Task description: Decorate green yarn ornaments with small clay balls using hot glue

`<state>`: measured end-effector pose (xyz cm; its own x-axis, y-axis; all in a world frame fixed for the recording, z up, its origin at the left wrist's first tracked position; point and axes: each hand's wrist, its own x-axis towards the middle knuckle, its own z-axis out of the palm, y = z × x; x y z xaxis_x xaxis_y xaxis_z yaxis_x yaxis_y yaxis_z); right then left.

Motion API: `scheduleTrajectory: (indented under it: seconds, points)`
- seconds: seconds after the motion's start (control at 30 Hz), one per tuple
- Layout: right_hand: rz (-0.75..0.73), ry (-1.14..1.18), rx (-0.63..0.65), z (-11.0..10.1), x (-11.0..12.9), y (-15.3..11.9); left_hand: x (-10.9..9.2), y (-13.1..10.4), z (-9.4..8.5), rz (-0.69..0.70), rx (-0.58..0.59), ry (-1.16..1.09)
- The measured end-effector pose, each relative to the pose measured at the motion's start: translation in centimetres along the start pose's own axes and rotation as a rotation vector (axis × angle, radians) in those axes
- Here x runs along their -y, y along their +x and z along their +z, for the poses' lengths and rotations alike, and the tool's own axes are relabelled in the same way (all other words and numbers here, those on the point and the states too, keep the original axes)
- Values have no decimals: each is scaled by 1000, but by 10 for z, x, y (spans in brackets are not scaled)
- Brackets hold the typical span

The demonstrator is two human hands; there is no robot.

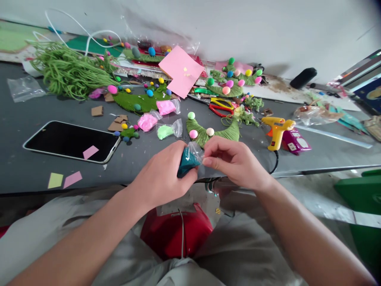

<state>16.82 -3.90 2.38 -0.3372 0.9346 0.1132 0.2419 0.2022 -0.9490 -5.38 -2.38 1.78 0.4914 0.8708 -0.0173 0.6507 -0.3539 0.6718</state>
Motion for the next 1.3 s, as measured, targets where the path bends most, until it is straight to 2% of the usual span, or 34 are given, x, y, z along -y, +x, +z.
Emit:
scheduleTrajectory:
  seconds: [0.17, 0.23, 0.33, 0.4, 0.6, 0.73, 0.97, 1.13, 1.3]
  points:
    - [16, -95, 58, -4, 5, 0, 0, 0, 2, 38, -8, 93]
    - [-64, -119, 78, -5, 4, 0, -2, -1, 2, 32, -5, 80]
    - [-244, -105, 84, -5, 2, 0, -6, -1, -1, 1, 71, -22]
    - [-284, -63, 65, -4, 1, -1, -9, -1, -4, -10, 96, -73]
    - [-96, 41, -13, 2, 2, -6, -12, 2, -7, -32, 100, -56]
    - [-121, 38, -26, 2, 2, -7, -11, 1, -7, -38, 125, -59]
    - [-151, -113, -1, -3, 9, -9, -9, 0, -8, -11, 131, 1]
    - [-83, -134, 25, -5, 10, -7, -7, 0, -6, -4, 90, 84]
    - [-35, -98, -2, -4, 5, -6, -9, -1, -2, 43, 74, 67]
